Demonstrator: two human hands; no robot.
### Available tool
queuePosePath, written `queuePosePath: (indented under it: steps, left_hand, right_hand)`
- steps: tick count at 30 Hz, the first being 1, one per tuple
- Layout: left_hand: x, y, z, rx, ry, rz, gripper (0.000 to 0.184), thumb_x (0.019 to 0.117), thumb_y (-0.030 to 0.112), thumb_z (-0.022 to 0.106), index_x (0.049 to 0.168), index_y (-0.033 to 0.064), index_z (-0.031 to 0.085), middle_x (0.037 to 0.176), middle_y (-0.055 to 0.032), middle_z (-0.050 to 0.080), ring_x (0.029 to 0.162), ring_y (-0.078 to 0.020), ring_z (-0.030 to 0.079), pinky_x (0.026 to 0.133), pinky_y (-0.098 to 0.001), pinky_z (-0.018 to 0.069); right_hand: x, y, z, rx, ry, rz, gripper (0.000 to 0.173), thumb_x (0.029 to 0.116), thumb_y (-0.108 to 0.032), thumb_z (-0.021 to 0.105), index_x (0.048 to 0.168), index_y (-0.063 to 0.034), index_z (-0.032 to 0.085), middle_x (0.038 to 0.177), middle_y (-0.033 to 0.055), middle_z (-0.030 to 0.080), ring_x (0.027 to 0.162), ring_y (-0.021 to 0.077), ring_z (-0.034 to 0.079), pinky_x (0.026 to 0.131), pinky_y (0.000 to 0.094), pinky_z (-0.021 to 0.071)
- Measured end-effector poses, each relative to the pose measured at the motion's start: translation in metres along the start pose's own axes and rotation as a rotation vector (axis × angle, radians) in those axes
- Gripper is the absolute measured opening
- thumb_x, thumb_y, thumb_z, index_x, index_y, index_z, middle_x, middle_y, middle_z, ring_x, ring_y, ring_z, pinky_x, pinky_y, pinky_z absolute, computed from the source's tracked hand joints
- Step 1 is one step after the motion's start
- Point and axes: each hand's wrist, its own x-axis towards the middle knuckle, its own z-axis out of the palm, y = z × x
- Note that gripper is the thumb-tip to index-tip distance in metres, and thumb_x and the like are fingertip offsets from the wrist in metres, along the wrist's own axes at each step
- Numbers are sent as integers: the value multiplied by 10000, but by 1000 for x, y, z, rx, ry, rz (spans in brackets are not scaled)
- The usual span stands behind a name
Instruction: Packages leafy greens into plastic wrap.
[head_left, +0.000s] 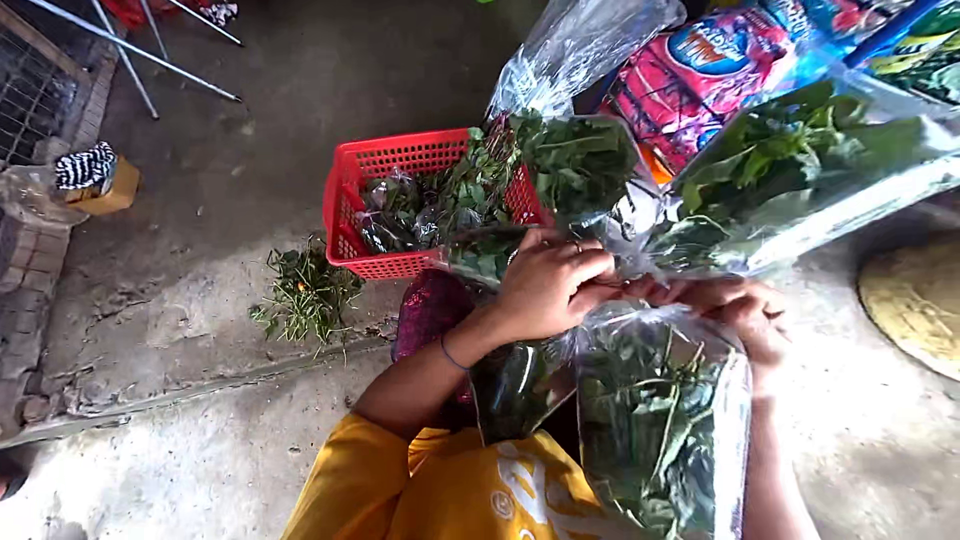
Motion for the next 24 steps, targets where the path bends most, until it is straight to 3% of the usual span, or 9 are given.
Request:
queuePosePath:
  steps: [3, 5, 8, 10, 12, 14, 18, 22, 24]
  left_hand:
    - [1, -4, -4, -204, -26, -78, 97, 895, 49, 697, 827, -17, 715, 795, -97, 693, 833, -181, 651, 984, -461, 403]
    - [1, -5, -1, -257, -14, -95, 109, 904, 51, 687, 836, -30, 714, 790, -99, 689, 830, -179, 644, 970, -446, 409]
    - [2, -1, 5, -183, 18, -65, 115, 904, 73, 702, 835, -18, 720, 779, -98, 702, 799, -188, 662, 964, -451, 411]
    - [5, 2, 7, -104, 25, -10, 119, 906, 95, 706, 830, 4, 719, 775, -91, 701, 779, -189, 671, 955, -445, 415]
    - [9, 3, 5, -61, 7, 43, 114, 910, 112, 704, 842, 24, 725, 779, -85, 703, 783, -191, 681, 952, -438, 425]
    - [15, 2, -1, -134, -34, 62, 103, 905, 94, 706, 849, 12, 732, 779, -91, 704, 788, -187, 674, 959, -434, 405]
    - [27, -15, -6, -351, -104, 13, 122, 910, 70, 696, 840, -25, 725, 757, -80, 678, 791, -147, 624, 942, -421, 384]
    - [24, -27, 5, -362, -25, -57, 132, 903, 58, 707, 814, -39, 712, 733, -84, 665, 762, -145, 603, 908, -400, 399]
    - [19, -31, 11, -262, 1, -70, 150, 915, 80, 701, 816, -32, 710, 750, -99, 682, 769, -176, 637, 933, -416, 413]
  right_hand:
    - [13, -21, -1, -177, -175, -57, 292, 1067, -441, 482, 1007, -289, 724, 1075, -114, 739, 1077, 115, 698, 989, 342, 562]
    - [15, -23, -2, -175, -189, -57, 330, 1079, -453, 443, 963, -283, 702, 1053, -121, 726, 1051, 99, 694, 954, 317, 567]
    - [8, -10, 4, -13, -43, 0, 476, 1070, -541, 364, 801, -283, 659, 828, -157, 667, 878, 15, 663, 892, 242, 544]
    - [4, -5, 13, 211, 60, 49, 482, 1035, -557, 430, 777, -257, 705, 750, -148, 669, 804, 1, 662, 875, 222, 530]
    - [2, -3, 19, 373, 132, 48, 408, 990, -534, 537, 800, -234, 739, 712, -133, 663, 752, 9, 658, 831, 223, 539]
    - [4, -4, 15, 376, 72, -16, 340, 986, -483, 573, 861, -216, 744, 717, -139, 656, 753, 2, 656, 829, 216, 543]
    - [14, -10, -7, 92, -173, -82, 294, 1064, -395, 503, 1059, -220, 739, 966, -119, 728, 982, 44, 688, 944, 259, 544]
    - [18, -7, -1, -128, -55, -59, 407, 1089, -461, 410, 818, -248, 627, 796, -136, 647, 850, 15, 659, 849, 213, 536]
    - [18, -2, 12, -132, 36, -31, 472, 1084, -514, 370, 765, -248, 595, 730, -140, 601, 778, -6, 626, 792, 178, 517]
